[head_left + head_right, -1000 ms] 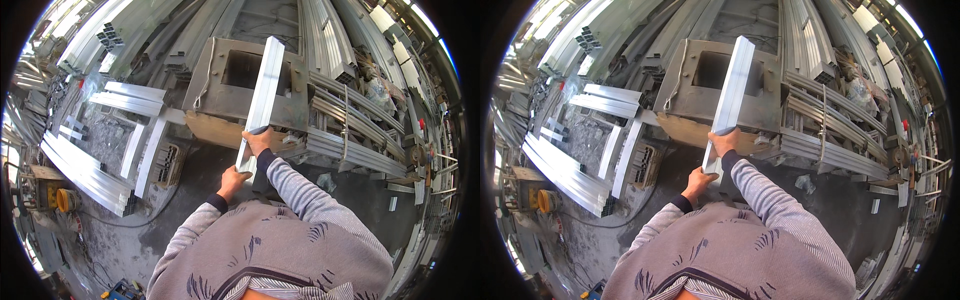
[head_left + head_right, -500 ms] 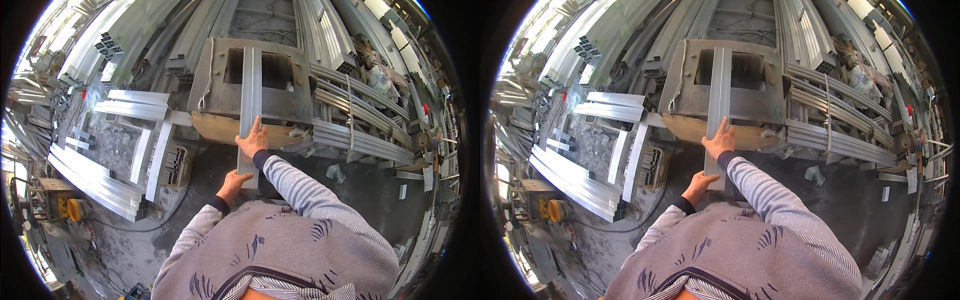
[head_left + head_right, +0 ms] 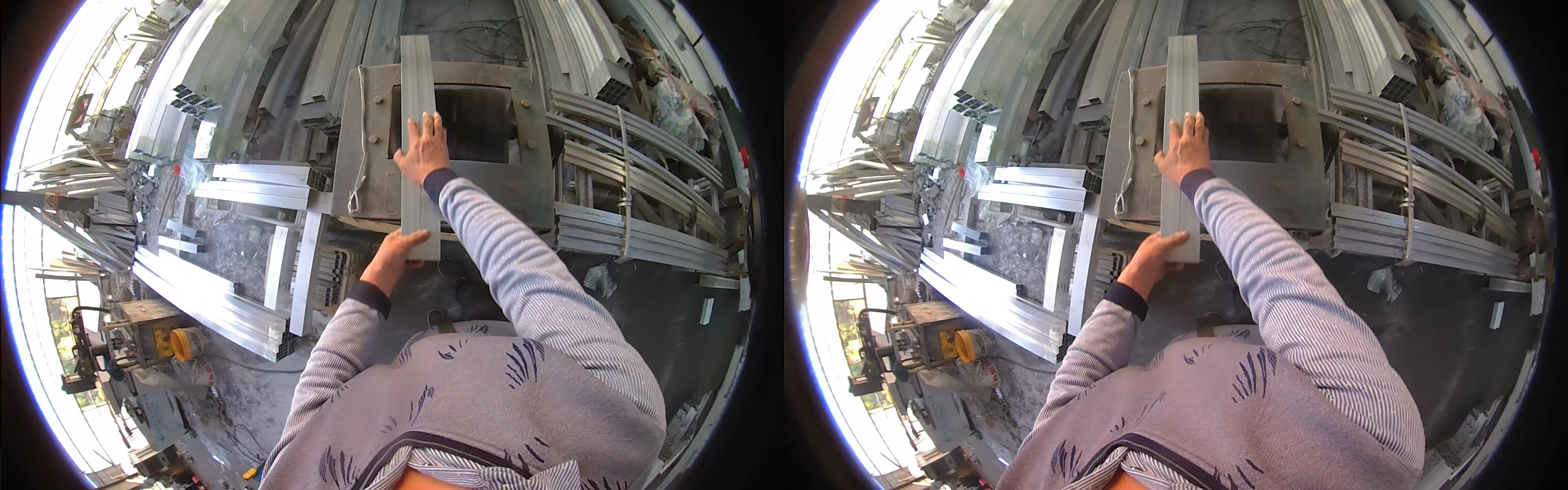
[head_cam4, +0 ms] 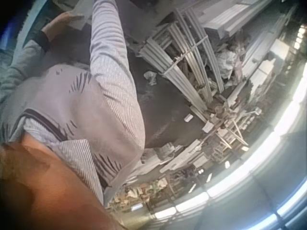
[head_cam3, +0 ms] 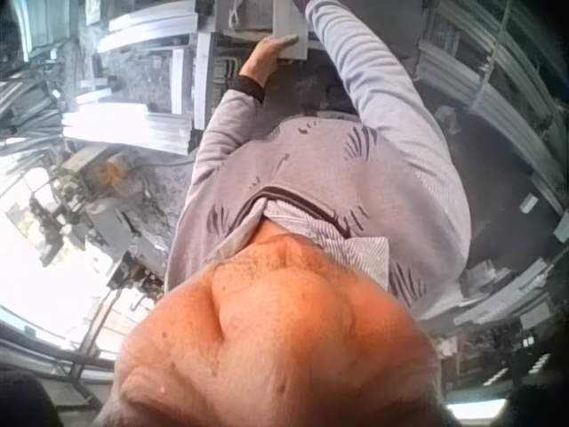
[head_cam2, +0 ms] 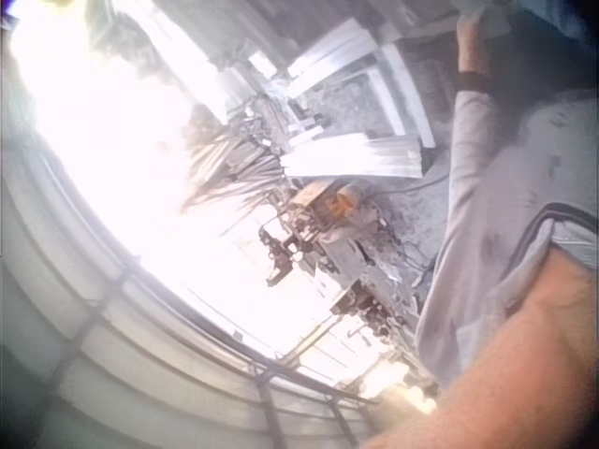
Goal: The person repeatedly picks up long silver metal profiles from a nearby stack, places them into a machine slot, and then removes them to return them to the stack. This cycle is performed multiple times without a visible final assembly or change in state.
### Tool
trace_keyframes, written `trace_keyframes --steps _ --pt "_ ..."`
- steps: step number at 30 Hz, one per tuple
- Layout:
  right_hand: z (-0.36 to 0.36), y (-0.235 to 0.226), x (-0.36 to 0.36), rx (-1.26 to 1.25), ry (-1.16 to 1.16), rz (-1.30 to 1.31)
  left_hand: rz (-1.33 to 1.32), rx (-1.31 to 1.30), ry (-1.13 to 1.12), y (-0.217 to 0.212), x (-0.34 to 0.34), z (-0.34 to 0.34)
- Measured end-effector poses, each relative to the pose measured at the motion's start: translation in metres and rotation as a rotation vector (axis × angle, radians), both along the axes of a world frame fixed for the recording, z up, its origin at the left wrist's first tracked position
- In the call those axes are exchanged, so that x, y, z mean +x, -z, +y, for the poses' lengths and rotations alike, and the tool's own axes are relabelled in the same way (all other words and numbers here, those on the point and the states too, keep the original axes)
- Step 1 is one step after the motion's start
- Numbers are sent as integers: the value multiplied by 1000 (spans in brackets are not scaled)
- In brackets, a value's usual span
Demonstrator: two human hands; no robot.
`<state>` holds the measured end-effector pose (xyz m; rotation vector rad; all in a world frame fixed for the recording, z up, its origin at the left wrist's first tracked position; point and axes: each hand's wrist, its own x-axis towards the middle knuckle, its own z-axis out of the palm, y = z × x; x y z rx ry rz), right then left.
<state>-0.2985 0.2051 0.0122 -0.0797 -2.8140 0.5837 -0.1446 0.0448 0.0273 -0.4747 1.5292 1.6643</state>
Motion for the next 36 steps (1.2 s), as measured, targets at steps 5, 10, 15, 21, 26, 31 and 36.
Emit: trace_keyframes --steps 5,10,15,21,26,31,36 --pt "19 -4 -65 -18 15 -54 25 -20 -14 -8 -66 22" --pt "14 3 -62 47 24 -44 4 -27 -7 3 -64 19" --pt "-5 0 -12 61 -9 -82 -10 59 -31 24 -14 -4" --pt "-19 -3 46 26 -7 -106 23 78 -21 37 43 -24" --pt "-32 -3 95 47 6 -166 42 28 -13 31 92 -35" --pt "-57 8 162 54 -21 -137 45 -11 -4 33 160 -57" --pt "-80 14 207 24 -25 -136 32 52 22 43 206 -88"
